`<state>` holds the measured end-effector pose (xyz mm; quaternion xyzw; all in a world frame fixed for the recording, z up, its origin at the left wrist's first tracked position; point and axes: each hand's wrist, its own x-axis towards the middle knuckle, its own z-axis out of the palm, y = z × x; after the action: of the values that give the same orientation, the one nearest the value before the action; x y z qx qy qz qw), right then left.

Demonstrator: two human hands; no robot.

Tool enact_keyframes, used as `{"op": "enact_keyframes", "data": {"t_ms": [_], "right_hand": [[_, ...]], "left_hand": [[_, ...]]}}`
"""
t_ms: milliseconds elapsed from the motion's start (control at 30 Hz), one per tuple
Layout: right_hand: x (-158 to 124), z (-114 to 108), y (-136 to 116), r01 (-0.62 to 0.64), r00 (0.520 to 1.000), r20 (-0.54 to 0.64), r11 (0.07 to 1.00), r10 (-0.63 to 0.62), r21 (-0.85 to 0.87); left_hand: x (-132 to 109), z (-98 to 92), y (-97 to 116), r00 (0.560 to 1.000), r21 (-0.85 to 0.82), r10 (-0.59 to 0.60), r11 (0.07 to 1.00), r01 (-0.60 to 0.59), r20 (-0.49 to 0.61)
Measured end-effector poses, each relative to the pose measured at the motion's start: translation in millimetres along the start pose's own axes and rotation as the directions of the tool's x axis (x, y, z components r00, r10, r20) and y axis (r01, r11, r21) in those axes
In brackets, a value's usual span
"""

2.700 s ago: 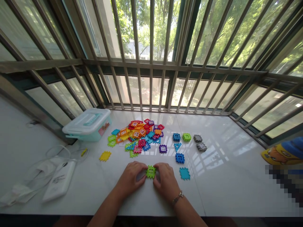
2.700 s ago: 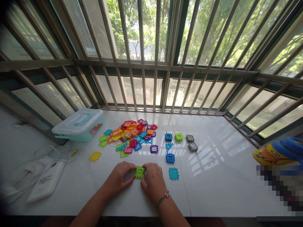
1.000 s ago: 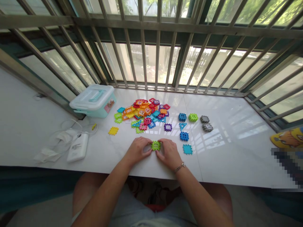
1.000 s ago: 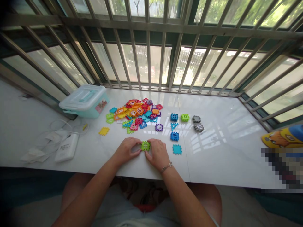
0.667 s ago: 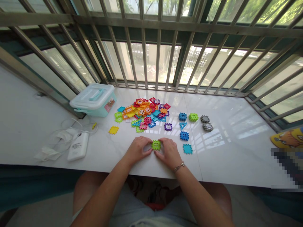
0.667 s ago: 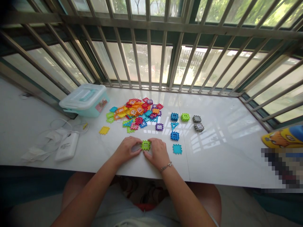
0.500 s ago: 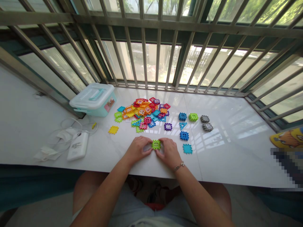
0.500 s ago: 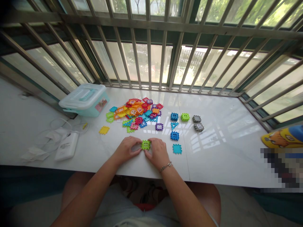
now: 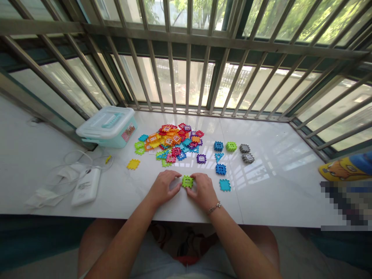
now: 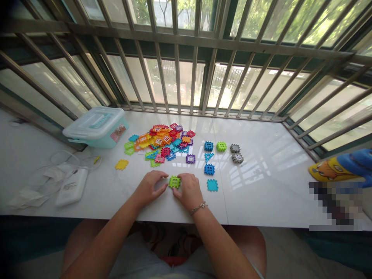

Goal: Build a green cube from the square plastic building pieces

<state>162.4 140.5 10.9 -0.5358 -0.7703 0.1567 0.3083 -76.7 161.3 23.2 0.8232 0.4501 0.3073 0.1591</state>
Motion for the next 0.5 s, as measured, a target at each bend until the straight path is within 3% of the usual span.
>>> {"op": "enact_keyframes", "data": {"t_ms": [167,500], "right_hand": [[-1,0,0,0.005,1.0,-0.022,1.0,-0.005,-0.01],[-3,0,1,-0.019,1.0,-0.017,1.0,0.019,0.012]], "left_hand": [[2,7.2,-7,0.983,0.102,-0.135,0.984,0.148,-0.129],[4,11.6,0,0.985,0.273,-0.164,0.946,0.173,-0.055]]}}
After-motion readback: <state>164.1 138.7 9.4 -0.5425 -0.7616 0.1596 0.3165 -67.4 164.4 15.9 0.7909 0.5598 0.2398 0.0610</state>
